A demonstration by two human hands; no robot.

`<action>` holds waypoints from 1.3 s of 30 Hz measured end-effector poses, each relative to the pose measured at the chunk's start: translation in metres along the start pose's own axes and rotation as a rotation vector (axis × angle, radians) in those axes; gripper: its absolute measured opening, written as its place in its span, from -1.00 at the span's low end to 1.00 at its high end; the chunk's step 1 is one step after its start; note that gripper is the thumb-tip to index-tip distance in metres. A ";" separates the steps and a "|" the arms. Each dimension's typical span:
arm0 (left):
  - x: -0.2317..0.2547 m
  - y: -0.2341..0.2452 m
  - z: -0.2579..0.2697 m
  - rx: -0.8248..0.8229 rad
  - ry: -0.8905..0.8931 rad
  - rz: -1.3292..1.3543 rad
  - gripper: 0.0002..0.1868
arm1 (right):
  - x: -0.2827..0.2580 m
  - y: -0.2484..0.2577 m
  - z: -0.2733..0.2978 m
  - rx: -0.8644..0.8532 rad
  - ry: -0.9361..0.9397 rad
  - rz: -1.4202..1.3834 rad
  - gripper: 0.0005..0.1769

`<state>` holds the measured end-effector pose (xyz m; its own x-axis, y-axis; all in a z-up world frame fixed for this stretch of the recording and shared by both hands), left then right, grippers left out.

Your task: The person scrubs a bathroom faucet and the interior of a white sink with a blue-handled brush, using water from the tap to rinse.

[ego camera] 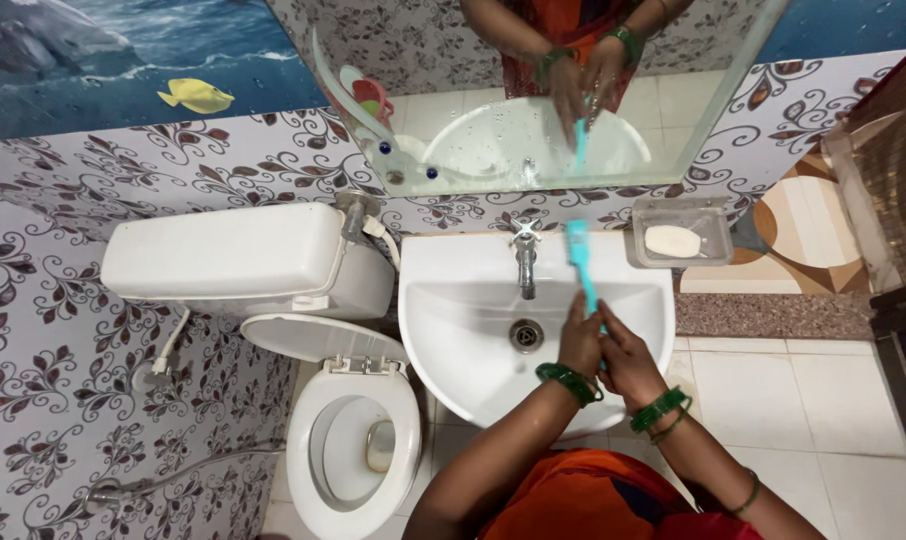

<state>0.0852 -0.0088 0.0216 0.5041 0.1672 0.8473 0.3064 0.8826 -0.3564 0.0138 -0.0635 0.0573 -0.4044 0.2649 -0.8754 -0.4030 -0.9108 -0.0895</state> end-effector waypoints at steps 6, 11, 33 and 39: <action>-0.006 -0.032 -0.003 -0.073 0.077 -0.185 -0.33 | 0.008 0.034 -0.004 0.143 0.110 -0.048 -0.30; 0.005 -0.005 0.004 0.070 0.036 -0.006 -0.34 | -0.002 0.011 -0.006 0.031 0.010 0.027 -0.32; -0.039 -0.042 0.007 -0.087 -0.144 -0.325 -0.38 | 0.005 0.051 0.035 0.151 0.053 0.142 -0.31; -0.082 -0.060 0.054 -0.200 0.184 -0.291 -0.31 | 0.034 0.077 0.074 0.198 -0.058 0.176 -0.27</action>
<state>-0.0182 -0.0519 -0.0048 0.5036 -0.1751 0.8460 0.6000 0.7754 -0.1967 -0.0915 -0.1018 0.0556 -0.5260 0.1310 -0.8403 -0.4728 -0.8663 0.1609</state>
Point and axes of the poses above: each hand's wrist, its own z-axis away from the middle knuckle, its own y-axis out of the back of the hand, x = y × z, the point moved 9 cm from there along -z, towards the middle knuckle, and after that the axes turned 1 degree about y, right-handed, at the moved point
